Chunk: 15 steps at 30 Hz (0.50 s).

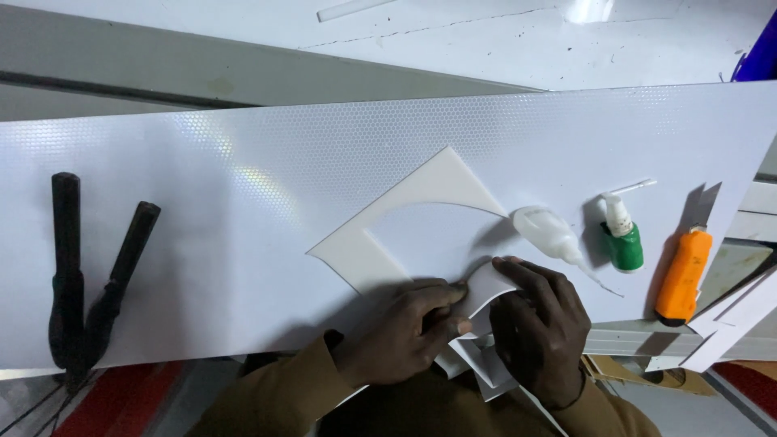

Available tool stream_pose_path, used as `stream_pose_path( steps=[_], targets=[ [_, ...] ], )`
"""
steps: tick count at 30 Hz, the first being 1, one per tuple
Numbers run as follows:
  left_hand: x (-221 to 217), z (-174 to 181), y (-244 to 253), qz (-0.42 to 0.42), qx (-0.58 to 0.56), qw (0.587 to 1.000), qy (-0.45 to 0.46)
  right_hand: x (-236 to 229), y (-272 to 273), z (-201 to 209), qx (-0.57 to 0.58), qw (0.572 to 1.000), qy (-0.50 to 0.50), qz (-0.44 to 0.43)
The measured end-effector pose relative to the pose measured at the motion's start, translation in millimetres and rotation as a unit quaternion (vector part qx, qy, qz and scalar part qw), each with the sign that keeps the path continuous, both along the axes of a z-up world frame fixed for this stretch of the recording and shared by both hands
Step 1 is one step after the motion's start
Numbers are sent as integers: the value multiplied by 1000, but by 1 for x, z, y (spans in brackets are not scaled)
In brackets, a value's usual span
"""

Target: The person assembles a white letter-shaped object by applying glue to its edges and attaching a curved strip. They use a hair straightener to heat and bend the strip to fit the letter's contour. The person then glues additional pieces to the letter and presses them into place.

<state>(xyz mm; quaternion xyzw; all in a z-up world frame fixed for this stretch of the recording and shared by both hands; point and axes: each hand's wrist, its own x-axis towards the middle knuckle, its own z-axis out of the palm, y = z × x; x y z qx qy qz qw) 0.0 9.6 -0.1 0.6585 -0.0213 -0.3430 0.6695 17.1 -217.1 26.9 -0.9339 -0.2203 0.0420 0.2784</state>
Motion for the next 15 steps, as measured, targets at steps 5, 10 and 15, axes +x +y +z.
stream_pose_path(
  steps=[5,10,15],
  targets=[
    [2,5,-6,3,36,999,-26,2,-1,0,-18,1000,-1,8],
    [-6,1,-13,4,75,996,43,0,-5,-1,-17,1000,2,12],
    [-1,-3,-8,10,6,1000,15,0,-2,-1,-20,1000,-15,10]
  ],
)
